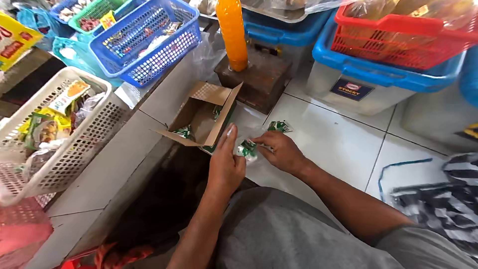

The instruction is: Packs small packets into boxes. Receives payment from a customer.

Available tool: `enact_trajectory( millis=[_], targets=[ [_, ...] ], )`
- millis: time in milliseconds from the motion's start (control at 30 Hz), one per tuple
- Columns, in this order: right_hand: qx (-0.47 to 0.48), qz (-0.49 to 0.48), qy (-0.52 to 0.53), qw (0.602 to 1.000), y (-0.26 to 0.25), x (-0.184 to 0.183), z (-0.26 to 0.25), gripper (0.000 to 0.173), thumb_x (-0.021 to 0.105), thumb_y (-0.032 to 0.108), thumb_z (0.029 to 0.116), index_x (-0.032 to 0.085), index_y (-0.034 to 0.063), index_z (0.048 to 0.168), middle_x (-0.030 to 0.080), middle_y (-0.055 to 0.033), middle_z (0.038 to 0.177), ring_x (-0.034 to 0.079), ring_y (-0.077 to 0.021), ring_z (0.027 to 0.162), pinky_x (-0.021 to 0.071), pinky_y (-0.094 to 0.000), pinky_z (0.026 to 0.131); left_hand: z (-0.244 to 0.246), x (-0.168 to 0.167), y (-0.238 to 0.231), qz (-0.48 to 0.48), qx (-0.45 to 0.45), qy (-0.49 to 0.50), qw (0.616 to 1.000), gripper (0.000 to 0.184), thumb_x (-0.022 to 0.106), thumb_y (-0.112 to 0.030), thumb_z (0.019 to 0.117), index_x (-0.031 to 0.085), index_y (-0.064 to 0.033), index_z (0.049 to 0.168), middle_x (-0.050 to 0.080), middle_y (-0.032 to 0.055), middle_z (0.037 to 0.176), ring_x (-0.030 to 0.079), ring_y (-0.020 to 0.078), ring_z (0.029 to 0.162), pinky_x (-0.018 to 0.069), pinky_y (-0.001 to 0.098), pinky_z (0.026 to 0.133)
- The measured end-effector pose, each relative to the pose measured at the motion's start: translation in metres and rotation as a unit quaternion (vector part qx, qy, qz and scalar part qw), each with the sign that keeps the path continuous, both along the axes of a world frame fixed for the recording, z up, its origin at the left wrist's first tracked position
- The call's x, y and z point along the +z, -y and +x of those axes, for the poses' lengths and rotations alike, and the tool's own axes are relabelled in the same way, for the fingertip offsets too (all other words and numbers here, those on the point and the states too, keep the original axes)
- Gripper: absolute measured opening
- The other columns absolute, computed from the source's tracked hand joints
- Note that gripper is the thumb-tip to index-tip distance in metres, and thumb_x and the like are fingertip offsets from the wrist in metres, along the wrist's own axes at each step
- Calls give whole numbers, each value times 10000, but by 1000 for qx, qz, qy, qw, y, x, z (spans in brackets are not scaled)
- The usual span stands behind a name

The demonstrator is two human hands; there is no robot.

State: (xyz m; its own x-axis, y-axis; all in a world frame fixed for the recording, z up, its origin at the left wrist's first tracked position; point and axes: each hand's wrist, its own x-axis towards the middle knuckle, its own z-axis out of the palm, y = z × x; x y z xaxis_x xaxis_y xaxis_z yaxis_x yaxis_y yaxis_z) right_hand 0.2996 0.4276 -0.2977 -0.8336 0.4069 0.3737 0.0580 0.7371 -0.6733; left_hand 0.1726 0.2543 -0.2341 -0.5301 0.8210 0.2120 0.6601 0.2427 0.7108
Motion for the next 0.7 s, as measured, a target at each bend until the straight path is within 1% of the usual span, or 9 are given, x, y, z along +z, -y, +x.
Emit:
enact_trajectory(
  millis=[100,200,267,333,400,500,533,633,700],
  targets=[
    [-127,27,18,991,-23,-14,4,260,596,138,986,737,113,1203,675,-137,1186,650,-277,1122,569,-458,946,-11,-4,2,7,30,-6,999,714,571,18,888,439,-163,1565,385,51,1631,644,134,1193,620,350,838],
    [-204,28,155,966,-60,-35,6,538,683,238,957,557,112,1464,535,-236,1432,514,-470,1295,465,-660,1005,-12,-7,4,9,46,15,999,740,561,26,872,429,-177,1572,393,61,1620,676,134,1055,615,344,728],
    [-206,32,201,957,-75,-47,9,542,777,286,904,626,84,1385,595,-228,1372,533,-491,1262,471,-704,942,-13,-8,1,22,45,40,998,770,552,38,855,428,-201,1577,402,53,1611,672,116,849,589,330,602],
    [-219,28,204,954,-82,-48,10,335,729,229,947,698,66,1238,682,-188,1239,622,-427,1169,518,-648,928,-13,-6,-4,36,37,59,997,782,545,50,851,422,-205,1581,417,52,1597,631,107,696,557,316,517],
    [-239,-50,166,955,-88,-41,13,282,642,233,999,684,48,1209,711,-166,1149,693,-342,1046,558,-574,913,-14,-3,-7,32,36,61,997,776,549,58,859,416,-188,1583,418,57,1596,642,108,712,566,317,531],
    [-173,-171,-5,970,-86,-21,21,266,668,228,1003,651,42,1193,704,-119,1051,681,-193,771,599,-381,706,-18,1,-11,17,24,50,998,766,549,44,864,399,-162,1587,395,67,1618,691,139,986,616,344,673],
    [-125,-194,-54,972,-79,-9,21,247,687,182,988,653,44,1190,704,-100,1018,667,-158,730,595,-336,663,-19,0,-12,20,20,52,998,767,549,47,861,404,-160,1585,401,71,1614,694,142,972,616,344,661],
    [-7,-199,-127,972,-43,22,6,269,742,57,914,675,30,1173,714,-81,1013,670,-138,730,604,-306,633,-21,1,-17,32,13,74,997,785,545,52,857,400,-184,1592,434,66,1581,652,129,696,579,337,519],
    [25,-141,-141,980,-18,28,-13,251,774,70,888,705,24,1124,700,-79,1034,671,-131,778,616,-309,678,-21,2,-15,35,13,72,997,783,553,30,868,393,-211,1595,480,63,1536,653,135,672,595,355,525]
  ],
)
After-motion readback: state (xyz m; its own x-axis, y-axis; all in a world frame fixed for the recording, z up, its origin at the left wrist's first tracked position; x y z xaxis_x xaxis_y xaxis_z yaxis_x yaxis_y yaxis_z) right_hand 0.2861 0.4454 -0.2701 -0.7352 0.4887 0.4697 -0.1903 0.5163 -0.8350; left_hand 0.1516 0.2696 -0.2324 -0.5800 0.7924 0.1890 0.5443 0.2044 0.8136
